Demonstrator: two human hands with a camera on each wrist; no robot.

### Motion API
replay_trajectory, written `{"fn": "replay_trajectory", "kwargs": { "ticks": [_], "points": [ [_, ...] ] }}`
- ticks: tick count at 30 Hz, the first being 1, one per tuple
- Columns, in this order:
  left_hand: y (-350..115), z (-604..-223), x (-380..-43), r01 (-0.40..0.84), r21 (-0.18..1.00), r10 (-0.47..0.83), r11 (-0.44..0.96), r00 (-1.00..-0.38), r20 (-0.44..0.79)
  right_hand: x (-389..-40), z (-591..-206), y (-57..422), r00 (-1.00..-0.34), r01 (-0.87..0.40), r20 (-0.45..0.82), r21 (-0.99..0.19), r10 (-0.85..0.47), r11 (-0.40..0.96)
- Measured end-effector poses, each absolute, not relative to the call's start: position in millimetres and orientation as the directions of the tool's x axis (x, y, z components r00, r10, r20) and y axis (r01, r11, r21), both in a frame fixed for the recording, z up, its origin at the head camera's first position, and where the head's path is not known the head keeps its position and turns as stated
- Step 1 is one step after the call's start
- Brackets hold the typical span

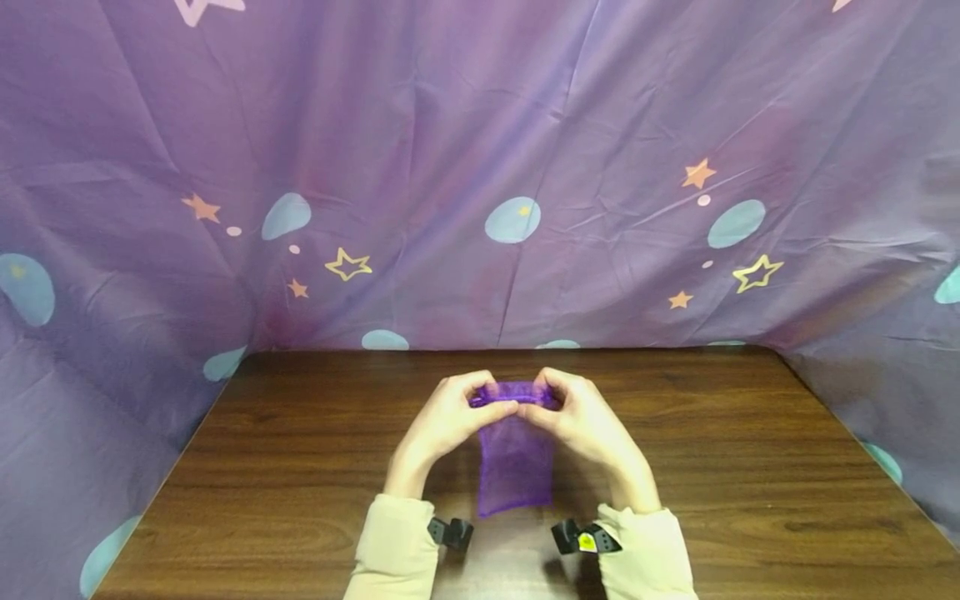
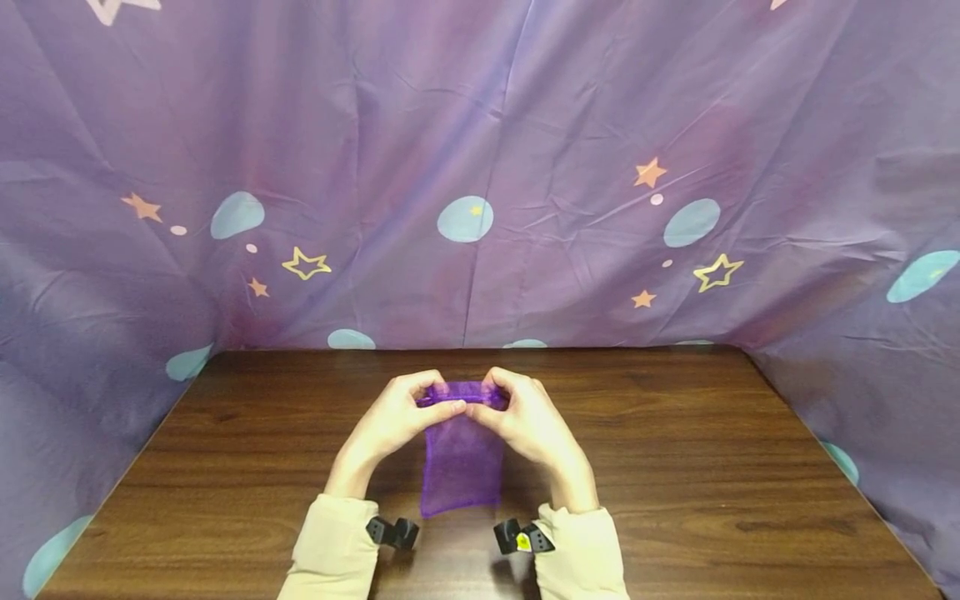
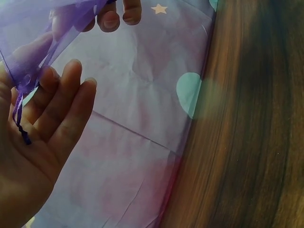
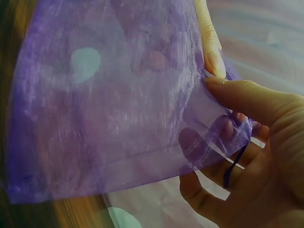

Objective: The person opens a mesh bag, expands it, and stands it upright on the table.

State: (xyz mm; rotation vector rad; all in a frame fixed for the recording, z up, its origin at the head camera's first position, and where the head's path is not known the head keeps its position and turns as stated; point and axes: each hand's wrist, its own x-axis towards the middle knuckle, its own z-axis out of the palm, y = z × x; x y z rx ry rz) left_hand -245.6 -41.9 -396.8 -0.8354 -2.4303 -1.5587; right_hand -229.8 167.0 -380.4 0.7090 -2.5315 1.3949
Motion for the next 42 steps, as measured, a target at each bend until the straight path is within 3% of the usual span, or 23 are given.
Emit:
{"fn": "replay_trajectory", "kwargs": {
  "ticks": [25, 42],
  "points": [
    [-44.1, -397.5, -245.0, 0.480, 0.807, 0.271, 0.345, -0.874, 0.404, -231.9, -382.4, 166.3, -0.859, -0.511, 0.416, -0.674, -0.298, 0.533],
    [-44.5, -394.1, -241.9, 0.467, 0.827, 0.244, 0.312, -0.881, 0.406, -229.9, -381.9, 166.0, -0.873, -0.488, 0.397, -0.707, -0.283, 0.512]
  ]
}}
